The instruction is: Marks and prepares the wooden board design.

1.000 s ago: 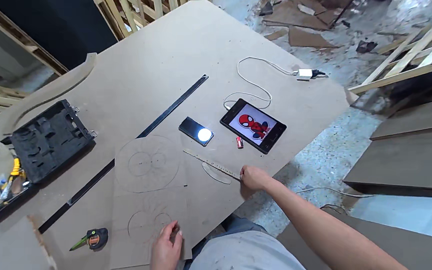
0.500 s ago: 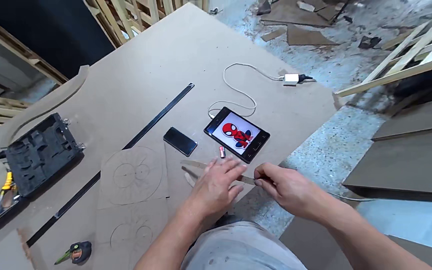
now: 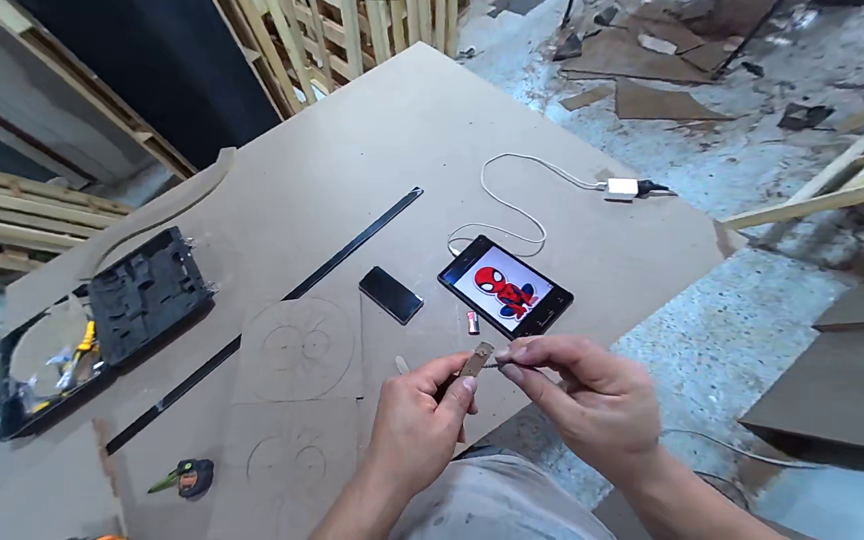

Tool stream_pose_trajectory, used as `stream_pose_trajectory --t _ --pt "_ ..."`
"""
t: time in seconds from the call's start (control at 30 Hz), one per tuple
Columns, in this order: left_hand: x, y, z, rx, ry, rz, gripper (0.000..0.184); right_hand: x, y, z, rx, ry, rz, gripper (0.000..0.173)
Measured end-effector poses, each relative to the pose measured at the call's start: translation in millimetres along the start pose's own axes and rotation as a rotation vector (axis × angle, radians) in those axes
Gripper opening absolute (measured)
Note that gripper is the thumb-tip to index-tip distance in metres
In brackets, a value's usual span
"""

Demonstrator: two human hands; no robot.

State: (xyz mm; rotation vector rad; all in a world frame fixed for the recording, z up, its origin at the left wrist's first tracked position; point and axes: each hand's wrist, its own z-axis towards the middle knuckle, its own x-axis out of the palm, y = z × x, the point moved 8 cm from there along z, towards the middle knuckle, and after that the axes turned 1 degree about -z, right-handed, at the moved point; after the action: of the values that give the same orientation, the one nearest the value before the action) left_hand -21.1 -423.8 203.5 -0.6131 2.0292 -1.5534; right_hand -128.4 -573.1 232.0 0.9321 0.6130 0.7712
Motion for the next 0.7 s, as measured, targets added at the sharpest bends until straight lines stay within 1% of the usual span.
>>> stream_pose_trajectory --t 0.17,0.37,0.43,0.5,0.53,0.6,0.67,0.7 --pt "-26 9 -21 0.028 -0.129 0.009 0.028 35 2 2 -0.102 0.007 -0.113 0.013" --pt "-58 28 -52 -0.005 -0.262 0.061 0.028 76 7 -2 -0.173 0.088 -0.208 0.01" --pt "-65 31 -65 -0.006 -0.3 0.14 0.029 90 9 -6 -0.188 0.121 -0.25 0.01" --pt "-72 29 -79 -0.003 -0.341 0.276 0.03 107 11 -13 -0.206 0.172 -0.294 0.011" --pt "-76 29 -87 0.003 -0.357 0.351 0.032 116 11 -17 -0.215 0.203 -0.331 0.012" --pt "-82 36 -101 0.014 -0.371 0.452 0.033 136 8 -29 -0.218 0.255 -0.438 0.023" --pt "-90 52 -117 -0.004 -0.365 0.483 0.035 158 -1 -44 -0.194 0.321 -0.516 0.034" --pt "-96 63 -126 -0.025 -0.357 0.484 0.036 170 -7 -52 -0.161 0.361 -0.526 0.036"
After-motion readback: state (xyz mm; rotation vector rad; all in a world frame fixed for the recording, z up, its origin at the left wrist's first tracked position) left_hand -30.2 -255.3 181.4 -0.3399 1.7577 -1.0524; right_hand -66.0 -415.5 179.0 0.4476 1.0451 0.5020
